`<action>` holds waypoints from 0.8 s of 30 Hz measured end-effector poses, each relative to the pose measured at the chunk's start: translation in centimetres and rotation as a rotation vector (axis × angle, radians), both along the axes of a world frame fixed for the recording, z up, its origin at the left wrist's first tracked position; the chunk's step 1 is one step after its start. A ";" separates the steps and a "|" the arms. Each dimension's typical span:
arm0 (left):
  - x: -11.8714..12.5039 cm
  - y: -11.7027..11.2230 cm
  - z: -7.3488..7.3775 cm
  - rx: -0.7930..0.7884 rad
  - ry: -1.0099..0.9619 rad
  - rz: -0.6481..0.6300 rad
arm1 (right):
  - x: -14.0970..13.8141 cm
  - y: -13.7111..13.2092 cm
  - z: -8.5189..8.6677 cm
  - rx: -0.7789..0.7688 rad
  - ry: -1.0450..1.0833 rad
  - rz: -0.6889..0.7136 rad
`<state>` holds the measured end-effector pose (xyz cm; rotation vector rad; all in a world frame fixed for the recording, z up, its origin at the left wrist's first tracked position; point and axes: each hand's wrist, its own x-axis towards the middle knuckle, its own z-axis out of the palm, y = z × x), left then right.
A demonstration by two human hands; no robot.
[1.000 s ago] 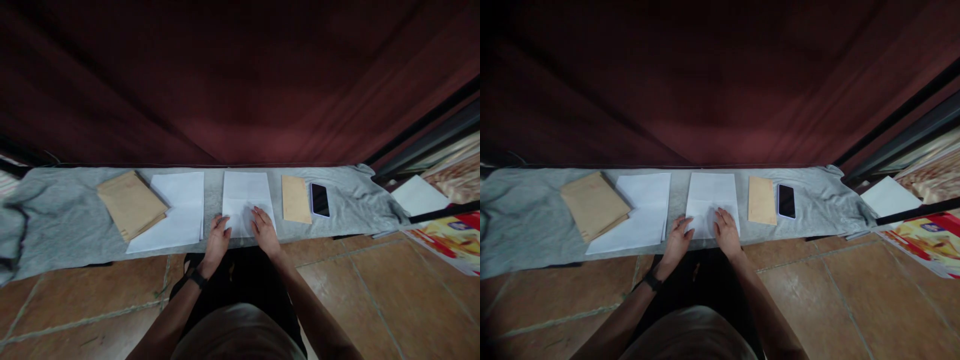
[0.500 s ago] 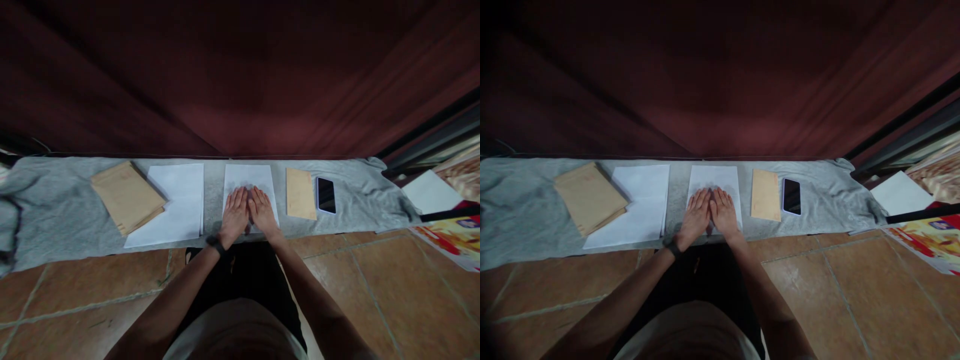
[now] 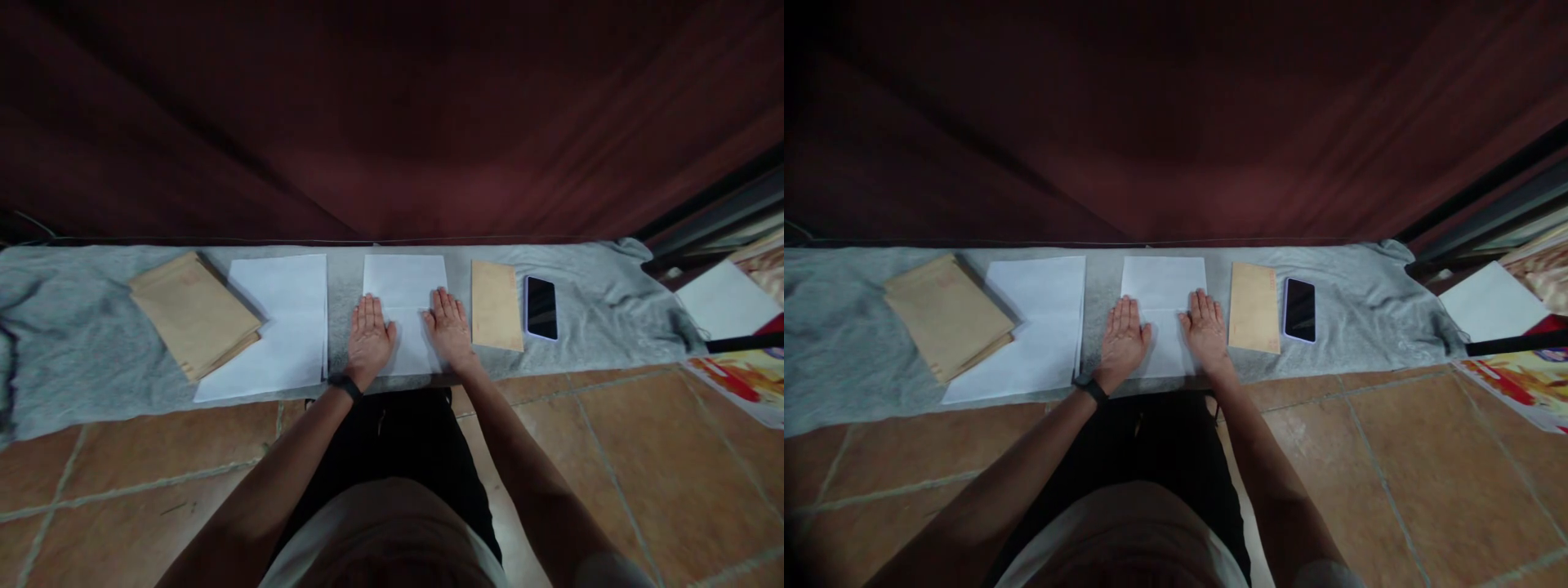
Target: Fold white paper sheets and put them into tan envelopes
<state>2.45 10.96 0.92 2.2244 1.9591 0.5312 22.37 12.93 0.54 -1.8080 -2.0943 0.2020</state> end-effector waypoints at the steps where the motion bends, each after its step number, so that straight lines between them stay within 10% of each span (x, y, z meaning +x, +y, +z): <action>1: 0.0 0.0 0.1 -0.002 0.002 0.009 | 0.1 0.1 0.1 -0.002 0.005 -0.016; 14: 2.2 9.6 1.4 -0.070 0.024 -0.198 | -3.8 7.9 1.2 -0.040 -0.025 0.083; 24: 0.6 8.6 0.1 -0.040 0.081 0.013 | -1.7 8.9 -0.2 0.026 -0.102 -0.004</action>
